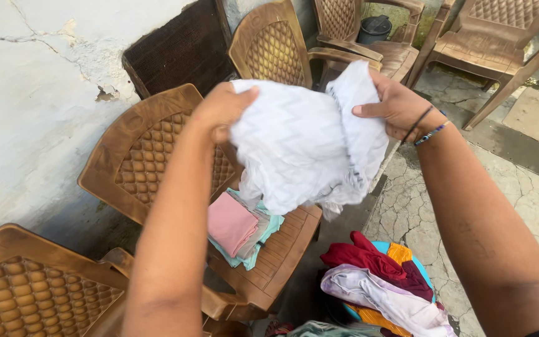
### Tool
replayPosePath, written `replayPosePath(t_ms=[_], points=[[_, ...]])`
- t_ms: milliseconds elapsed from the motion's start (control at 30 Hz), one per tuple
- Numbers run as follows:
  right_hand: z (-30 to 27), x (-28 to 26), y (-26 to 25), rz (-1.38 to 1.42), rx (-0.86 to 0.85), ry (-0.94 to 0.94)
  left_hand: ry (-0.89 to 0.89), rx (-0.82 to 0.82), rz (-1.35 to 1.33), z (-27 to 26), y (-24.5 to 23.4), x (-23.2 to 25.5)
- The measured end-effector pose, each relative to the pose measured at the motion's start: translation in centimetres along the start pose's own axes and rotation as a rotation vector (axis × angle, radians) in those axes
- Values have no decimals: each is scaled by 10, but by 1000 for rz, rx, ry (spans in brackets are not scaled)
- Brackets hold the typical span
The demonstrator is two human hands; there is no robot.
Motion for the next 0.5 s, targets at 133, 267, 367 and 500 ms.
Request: replayPosePath(t_ms=[133, 267, 367, 500], points=[[35, 54, -25, -718, 214, 102, 77, 388, 1153, 38, -94, -25], [61, 71, -46, -658, 238, -180, -102, 461, 1119, 34, -134, -62], [50, 66, -46, -445, 193, 77, -242, 384, 963, 21, -135, -58], [14, 9, -62, 47, -93, 43, -115, -27, 69, 5, -123, -32]])
Point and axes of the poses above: each hand's wrist, its own z-axis towards the middle knuckle, its own y-axis out of the palm, x = y × z, the point moved 5 cm from there along z, towards the middle knuckle, and after that the axes turned 6 degrees about x, right-handed, at the moved point
